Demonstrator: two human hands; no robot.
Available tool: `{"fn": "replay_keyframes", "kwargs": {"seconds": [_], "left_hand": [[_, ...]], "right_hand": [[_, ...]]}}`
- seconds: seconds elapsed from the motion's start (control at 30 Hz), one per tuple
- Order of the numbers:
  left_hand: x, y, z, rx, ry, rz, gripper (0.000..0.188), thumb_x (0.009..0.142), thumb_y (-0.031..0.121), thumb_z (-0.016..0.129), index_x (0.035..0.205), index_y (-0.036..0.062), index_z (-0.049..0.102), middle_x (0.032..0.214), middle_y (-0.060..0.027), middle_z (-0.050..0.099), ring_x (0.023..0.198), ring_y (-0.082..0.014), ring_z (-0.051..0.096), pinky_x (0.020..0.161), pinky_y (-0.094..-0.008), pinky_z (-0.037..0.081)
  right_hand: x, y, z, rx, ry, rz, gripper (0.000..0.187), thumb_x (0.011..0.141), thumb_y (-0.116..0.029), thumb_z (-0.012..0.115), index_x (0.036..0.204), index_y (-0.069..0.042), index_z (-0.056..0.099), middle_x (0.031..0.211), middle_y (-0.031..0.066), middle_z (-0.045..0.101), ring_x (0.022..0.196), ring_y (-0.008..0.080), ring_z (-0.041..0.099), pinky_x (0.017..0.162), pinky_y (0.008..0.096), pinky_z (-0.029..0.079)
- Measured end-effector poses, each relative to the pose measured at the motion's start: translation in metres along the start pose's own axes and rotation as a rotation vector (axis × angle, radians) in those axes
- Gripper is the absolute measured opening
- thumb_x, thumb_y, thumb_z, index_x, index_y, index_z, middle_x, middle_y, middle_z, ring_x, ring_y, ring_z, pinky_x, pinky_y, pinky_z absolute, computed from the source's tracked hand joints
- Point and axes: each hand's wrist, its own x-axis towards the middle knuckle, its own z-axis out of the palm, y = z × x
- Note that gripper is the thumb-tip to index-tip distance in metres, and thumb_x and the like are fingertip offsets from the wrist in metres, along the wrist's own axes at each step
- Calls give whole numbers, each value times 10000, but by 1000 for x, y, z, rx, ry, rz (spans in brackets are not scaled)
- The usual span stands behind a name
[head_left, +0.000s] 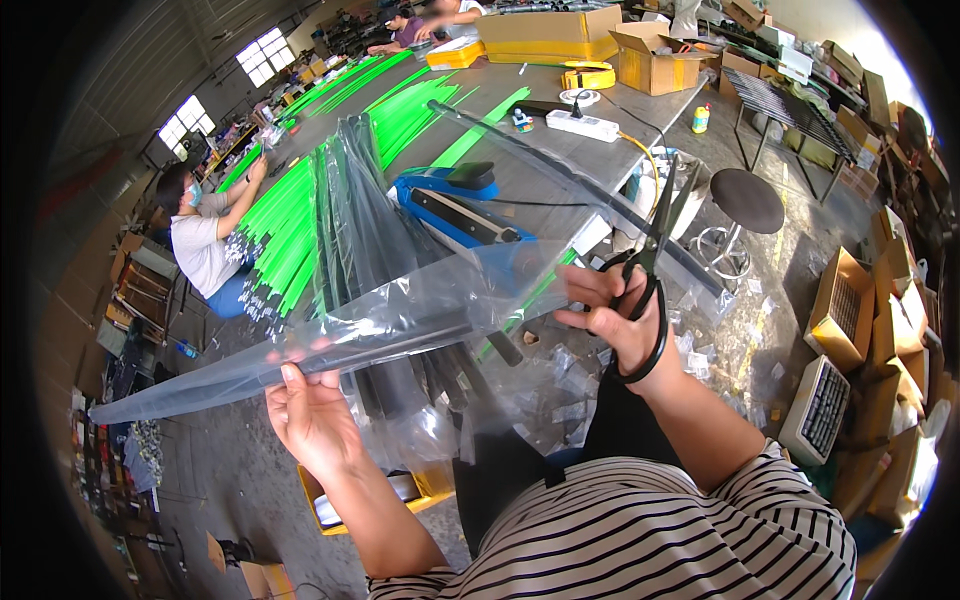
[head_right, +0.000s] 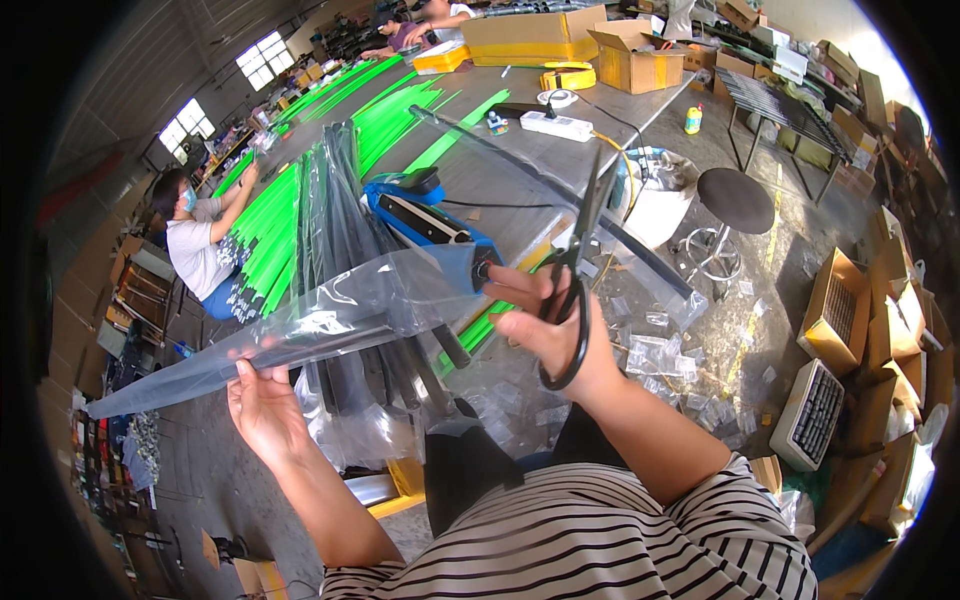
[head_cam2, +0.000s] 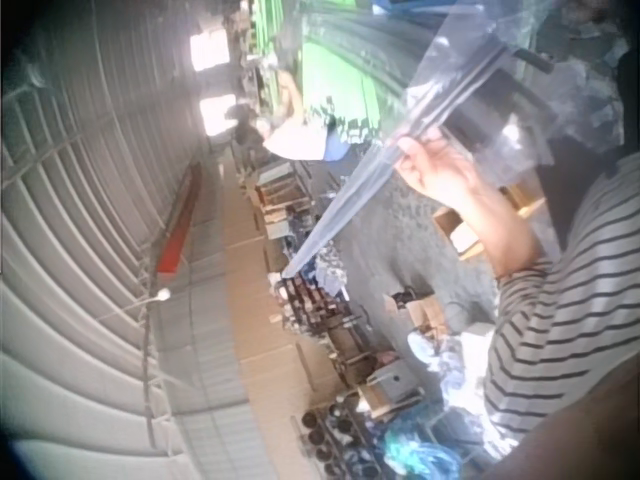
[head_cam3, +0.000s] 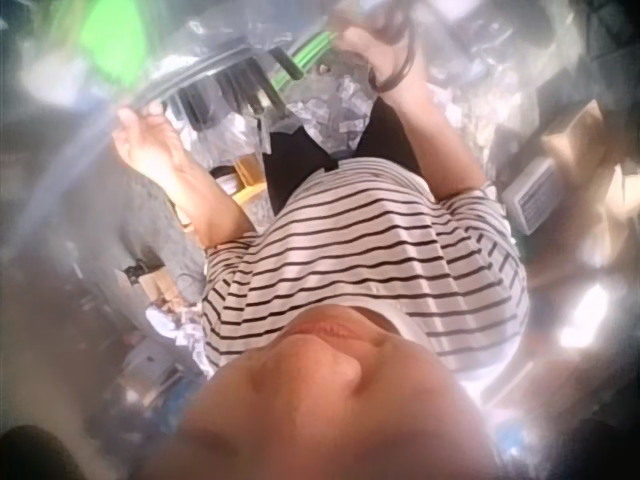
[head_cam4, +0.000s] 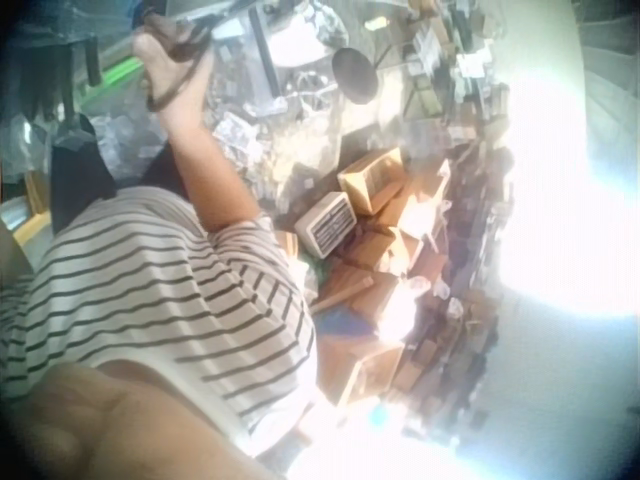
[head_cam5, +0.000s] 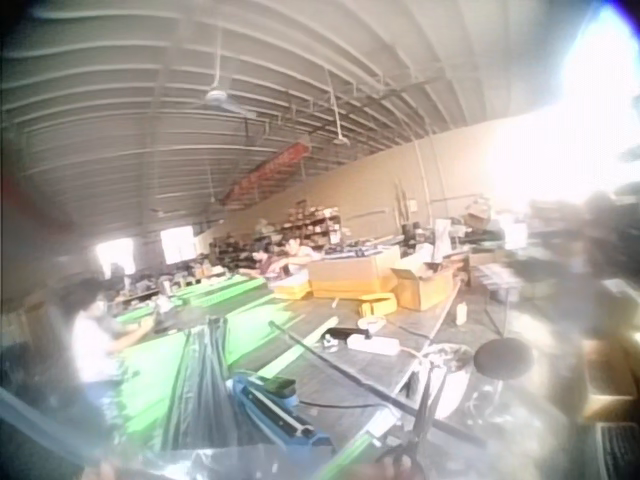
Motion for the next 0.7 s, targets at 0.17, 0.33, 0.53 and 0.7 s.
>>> {"fn": "replay_keyframes", "kwargs": {"seconds": [0.17,0.33,0.53,0.7], "left_hand": [[-8,-6,1,-29,27,-8,213,837,61,523,1040,7,490,923,-109,568,893,-290,569,851,-461,452],[-12,-4,5,-49,27,11,201,844,69,514,1034,7,491,915,-103,564,877,-278,569,861,-451,447],[-7,-5,-2,-67,79,57,194,848,73,509,1028,3,492,921,-106,567,897,-286,565,873,-449,440],[-7,-11,-1,-81,74,69,185,850,73,506,1018,-2,497,933,-117,573,923,-297,561,863,-441,450]], "right_hand": [[11,-6,21,-222,-77,43,351,720,21,650,799,-71,320,905,174,592,792,200,587,665,293,471],[14,-3,20,-160,114,37,262,752,11,607,753,-63,355,665,71,553,562,138,552,521,245,432],[-25,6,-31,-679,-100,88,432,802,-449,535,781,-24,459,660,67,508,567,160,503,519,279,397],[-53,13,-29,-1025,-435,168,515,755,-465,571,893,21,469,808,182,463,759,343,480,680,370,403]]}}
